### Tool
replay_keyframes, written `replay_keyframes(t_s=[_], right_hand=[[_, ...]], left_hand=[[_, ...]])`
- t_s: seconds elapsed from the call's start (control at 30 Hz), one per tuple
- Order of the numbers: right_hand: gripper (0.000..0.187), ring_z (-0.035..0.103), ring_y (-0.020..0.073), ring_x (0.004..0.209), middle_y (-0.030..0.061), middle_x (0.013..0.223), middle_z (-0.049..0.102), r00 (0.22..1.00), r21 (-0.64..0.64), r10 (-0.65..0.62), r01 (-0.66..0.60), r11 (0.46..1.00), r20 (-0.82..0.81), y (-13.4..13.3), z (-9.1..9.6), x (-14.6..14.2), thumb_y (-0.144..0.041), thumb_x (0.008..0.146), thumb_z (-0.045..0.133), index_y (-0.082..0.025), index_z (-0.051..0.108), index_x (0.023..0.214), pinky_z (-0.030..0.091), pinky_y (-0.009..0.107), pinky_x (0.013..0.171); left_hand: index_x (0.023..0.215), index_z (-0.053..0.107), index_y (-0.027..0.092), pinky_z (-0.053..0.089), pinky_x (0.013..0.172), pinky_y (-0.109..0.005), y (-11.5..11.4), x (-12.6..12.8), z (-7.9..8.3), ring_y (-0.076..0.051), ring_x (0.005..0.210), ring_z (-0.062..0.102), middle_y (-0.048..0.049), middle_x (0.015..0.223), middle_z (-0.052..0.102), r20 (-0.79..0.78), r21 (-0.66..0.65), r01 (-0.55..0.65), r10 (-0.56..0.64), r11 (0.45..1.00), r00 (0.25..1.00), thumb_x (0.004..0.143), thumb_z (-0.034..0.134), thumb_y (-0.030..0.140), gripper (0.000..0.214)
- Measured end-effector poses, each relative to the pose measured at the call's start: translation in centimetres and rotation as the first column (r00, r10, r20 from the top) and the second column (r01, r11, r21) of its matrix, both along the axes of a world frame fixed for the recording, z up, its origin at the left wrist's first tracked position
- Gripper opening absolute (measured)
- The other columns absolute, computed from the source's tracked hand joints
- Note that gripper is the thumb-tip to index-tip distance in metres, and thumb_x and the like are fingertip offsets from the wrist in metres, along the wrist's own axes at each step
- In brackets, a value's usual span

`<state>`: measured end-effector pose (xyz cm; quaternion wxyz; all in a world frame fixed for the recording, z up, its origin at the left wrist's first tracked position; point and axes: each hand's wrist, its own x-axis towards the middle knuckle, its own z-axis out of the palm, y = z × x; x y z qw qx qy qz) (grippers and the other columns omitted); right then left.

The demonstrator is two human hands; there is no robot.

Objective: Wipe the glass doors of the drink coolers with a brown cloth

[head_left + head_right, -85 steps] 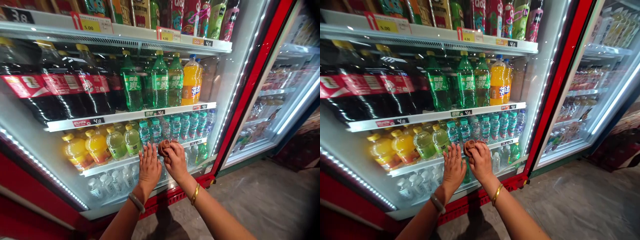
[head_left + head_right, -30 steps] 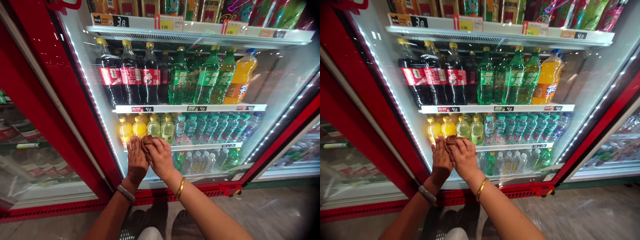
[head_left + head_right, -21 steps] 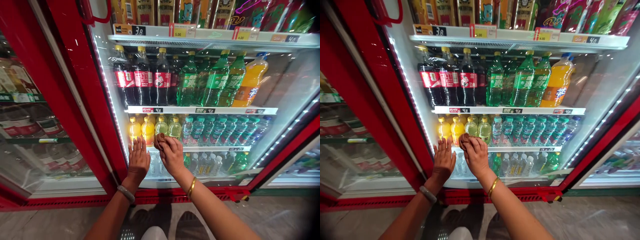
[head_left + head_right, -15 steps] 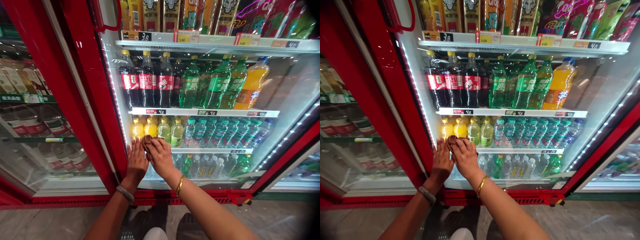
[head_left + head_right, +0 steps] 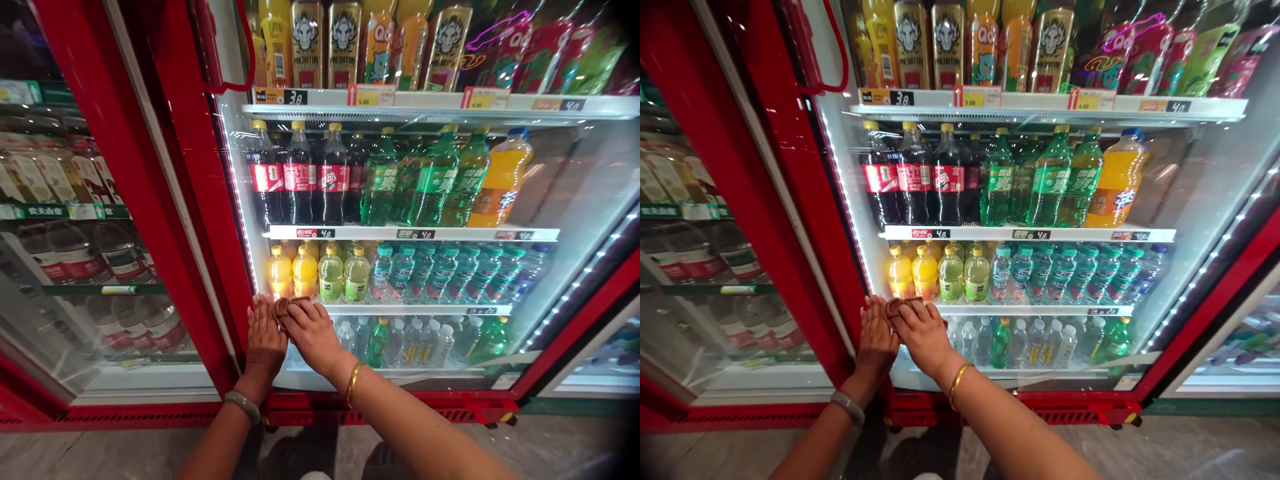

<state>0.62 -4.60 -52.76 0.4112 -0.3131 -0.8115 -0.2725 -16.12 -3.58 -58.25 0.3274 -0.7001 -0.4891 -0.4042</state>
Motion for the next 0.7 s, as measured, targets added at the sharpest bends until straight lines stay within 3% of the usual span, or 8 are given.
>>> replay_keyframes(t_s=[0.13, 0.3, 0.37, 0.47, 0.57, 0.63, 0.7], right_hand=[[0.024, 0.055, 0.019, 0.117, 0.0009, 0.124, 0.072, 0.997, 0.041, 0.027, -0.029, 0.999, 0.066, -0.3, -0.1, 3.1, -0.027, 0.098, 0.065, -0.026, 0.068, 0.121, 0.044, 0.036, 0.095], [0.032, 0.05, 0.0233, 0.128, 0.0029, 0.134, 0.068, 0.997, 0.056, -0.047, 0.05, 0.997, -0.065, 1.0, 4.7, 5.6, -0.029, 0.1, 0.062, -0.028, 0.064, 0.131, 0.04, 0.041, 0.104], [0.033, 0.048, 0.0252, 0.131, 0.0041, 0.136, 0.066, 0.983, 0.06, -0.082, 0.093, 0.994, -0.165, 1.0, 5.6, 6.2, -0.026, 0.099, 0.062, -0.028, 0.064, 0.132, 0.039, 0.043, 0.108], [0.032, 0.049, 0.0249, 0.129, 0.0054, 0.132, 0.068, 0.961, 0.053, -0.096, 0.114, 0.992, -0.259, 0.1, 4.4, 7.1, -0.021, 0.097, 0.063, -0.026, 0.066, 0.128, 0.04, 0.043, 0.108], [0.031, 0.052, 0.0232, 0.122, 0.0037, 0.124, 0.071, 0.964, 0.045, -0.089, 0.103, 0.994, -0.252, -0.5, 2.7, 7.4, -0.023, 0.096, 0.066, -0.026, 0.067, 0.127, 0.042, 0.04, 0.105], [0.033, 0.053, 0.0224, 0.121, 0.0016, 0.124, 0.071, 0.969, 0.049, -0.079, 0.093, 0.994, -0.233, -0.2, 3.2, 7.6, -0.025, 0.095, 0.067, -0.028, 0.067, 0.127, 0.043, 0.04, 0.105], [0.033, 0.052, 0.0229, 0.124, 0.0021, 0.128, 0.069, 0.964, 0.068, -0.075, 0.095, 0.993, -0.256, 0.3, 5.1, 8.4, -0.022, 0.094, 0.065, -0.029, 0.067, 0.126, 0.043, 0.041, 0.106]], left_hand=[[0.166, 0.008, 0.011, 0.023, 0.131, -0.055, -0.2, 1.6, -0.2, -0.032, 0.159, 0.019, -0.0213, 0.169, 0.019, -0.031, 0.01, 0.039, -0.038, 0.999, 0.999, 0.099, 0.046, 0.016, 0.077], [0.166, 0.002, 0.01, 0.015, 0.131, -0.059, 0.7, 4.4, 2.7, -0.033, 0.161, 0.004, -0.0207, 0.172, 0.005, 0.046, -0.016, 0.022, -0.021, 1.0, 0.999, 0.101, 0.045, 0.018, 0.079], [0.166, 0.001, 0.011, 0.014, 0.131, -0.06, 1.0, 5.4, 3.8, -0.033, 0.161, 0.001, -0.0195, 0.173, 0.002, 0.063, -0.044, 0.027, -0.024, 0.999, 0.998, 0.101, 0.045, 0.019, 0.079], [0.166, 0.001, 0.013, 0.015, 0.131, -0.059, 0.9, 6.8, 4.1, -0.032, 0.162, 0.001, -0.0177, 0.174, 0.002, 0.04, -0.075, 0.061, -0.058, 0.995, 0.997, 0.101, 0.046, 0.018, 0.08], [0.166, 0.0, 0.013, 0.015, 0.131, -0.057, 0.6, 8.0, 4.0, -0.03, 0.162, 0.0, -0.0174, 0.174, 0.003, 0.007, -0.062, 0.093, -0.092, 0.994, 0.996, 0.098, 0.046, 0.013, 0.082], [0.166, 0.0, 0.012, 0.014, 0.131, -0.059, 0.7, 8.9, 4.7, -0.031, 0.162, -0.001, -0.0185, 0.174, 0.003, 0.038, -0.045, 0.089, -0.087, 0.995, 0.995, 0.097, 0.045, 0.011, 0.083], [0.166, 0.0, 0.012, 0.014, 0.131, -0.061, 0.9, 9.8, 6.0, -0.032, 0.162, -0.002, -0.019, 0.174, 0.004, 0.078, -0.04, 0.086, -0.083, 0.995, 0.994, 0.098, 0.045, 0.013, 0.082]])
